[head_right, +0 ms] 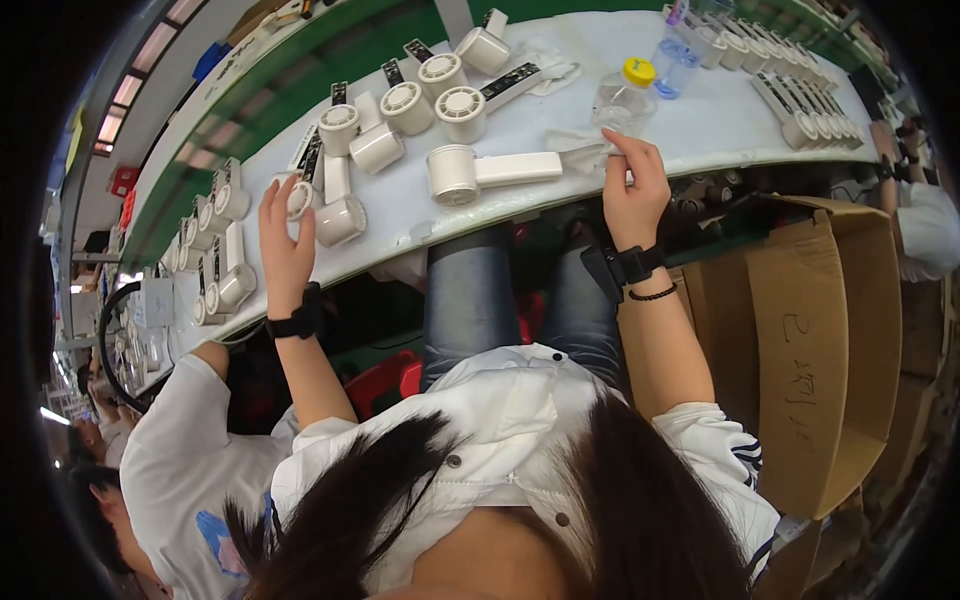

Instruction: The person cleans handheld fans by picking them up one at a time, wiping the handle and the fan head with a cloth, and placing them back onto the table. This process is repeated for several fans, occasionally moving other fans or objects aside to reach them.

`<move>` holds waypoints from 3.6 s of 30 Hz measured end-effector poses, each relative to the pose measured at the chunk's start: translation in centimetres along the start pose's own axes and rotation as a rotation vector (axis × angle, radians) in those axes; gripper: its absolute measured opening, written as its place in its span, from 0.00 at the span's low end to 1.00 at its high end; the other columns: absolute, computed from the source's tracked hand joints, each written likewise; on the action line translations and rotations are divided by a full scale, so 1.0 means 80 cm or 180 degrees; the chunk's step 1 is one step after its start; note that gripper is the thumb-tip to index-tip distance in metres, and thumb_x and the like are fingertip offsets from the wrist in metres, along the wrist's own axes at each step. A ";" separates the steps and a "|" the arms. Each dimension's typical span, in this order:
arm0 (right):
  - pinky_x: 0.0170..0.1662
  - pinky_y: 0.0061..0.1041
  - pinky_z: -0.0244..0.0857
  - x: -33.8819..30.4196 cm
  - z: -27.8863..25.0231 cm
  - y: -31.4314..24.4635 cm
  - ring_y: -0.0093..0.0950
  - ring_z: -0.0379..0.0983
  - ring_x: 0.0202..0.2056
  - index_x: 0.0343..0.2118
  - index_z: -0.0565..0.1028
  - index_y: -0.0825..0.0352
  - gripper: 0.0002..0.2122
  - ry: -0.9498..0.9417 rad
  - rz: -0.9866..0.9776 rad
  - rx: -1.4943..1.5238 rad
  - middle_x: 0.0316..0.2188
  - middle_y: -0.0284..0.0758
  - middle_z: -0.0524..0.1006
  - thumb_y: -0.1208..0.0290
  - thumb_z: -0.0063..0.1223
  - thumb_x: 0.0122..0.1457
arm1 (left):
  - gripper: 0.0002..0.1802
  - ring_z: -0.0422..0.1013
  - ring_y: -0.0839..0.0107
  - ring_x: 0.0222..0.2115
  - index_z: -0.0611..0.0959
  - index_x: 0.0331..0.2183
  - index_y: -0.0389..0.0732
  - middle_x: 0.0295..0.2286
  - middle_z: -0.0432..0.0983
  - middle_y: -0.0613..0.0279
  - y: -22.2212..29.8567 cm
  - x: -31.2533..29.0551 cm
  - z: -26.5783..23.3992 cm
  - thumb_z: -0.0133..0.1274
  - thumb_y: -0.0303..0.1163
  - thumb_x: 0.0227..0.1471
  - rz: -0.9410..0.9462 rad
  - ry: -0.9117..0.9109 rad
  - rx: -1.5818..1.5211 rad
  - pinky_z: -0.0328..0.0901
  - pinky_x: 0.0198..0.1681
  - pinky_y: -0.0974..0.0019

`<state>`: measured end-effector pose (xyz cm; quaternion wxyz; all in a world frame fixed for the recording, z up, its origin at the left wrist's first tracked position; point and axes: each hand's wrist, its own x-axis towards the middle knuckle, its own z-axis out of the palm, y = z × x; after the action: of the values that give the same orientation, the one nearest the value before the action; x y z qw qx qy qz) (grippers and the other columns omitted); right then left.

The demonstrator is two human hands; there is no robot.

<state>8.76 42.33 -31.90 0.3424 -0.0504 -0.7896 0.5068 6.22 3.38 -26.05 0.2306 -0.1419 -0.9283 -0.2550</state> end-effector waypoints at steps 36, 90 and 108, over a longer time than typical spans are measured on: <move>0.46 0.30 0.67 0.098 -0.029 -0.026 0.31 0.68 0.47 0.53 0.65 0.63 0.29 -0.0342 -0.1507 -0.1370 0.45 0.37 0.70 0.72 0.64 0.46 | 0.19 0.67 0.56 0.43 0.74 0.43 0.37 0.42 0.69 0.51 0.163 -0.031 0.074 0.51 0.23 0.46 0.0458 -0.0239 -0.1509 0.62 0.47 0.63; 0.42 0.19 0.67 0.128 -0.065 -0.031 0.24 0.71 0.43 0.43 0.75 0.66 0.16 -0.0339 -0.2043 -0.1951 0.39 0.39 0.76 0.74 0.60 0.51 | 0.39 0.60 0.52 0.42 0.65 0.50 0.33 0.41 0.61 0.48 0.120 -0.020 0.121 0.62 0.28 0.33 0.0156 -0.0866 -0.1072 0.60 0.47 0.56; 0.50 0.32 0.61 -0.038 0.075 -0.037 0.39 0.66 0.48 0.43 0.76 0.59 0.18 -0.1142 -0.1486 -0.0882 0.35 0.34 0.78 0.84 0.50 0.48 | 0.35 0.59 0.51 0.39 0.67 0.43 0.35 0.38 0.64 0.50 0.141 -0.051 0.136 0.63 0.29 0.29 -0.0107 -0.0184 -0.0844 0.58 0.43 0.56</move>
<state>8.32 35.03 -32.39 0.2946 0.1761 -0.8890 0.3030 10.15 18.03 -31.81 0.1786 -0.1629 -0.8949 -0.3751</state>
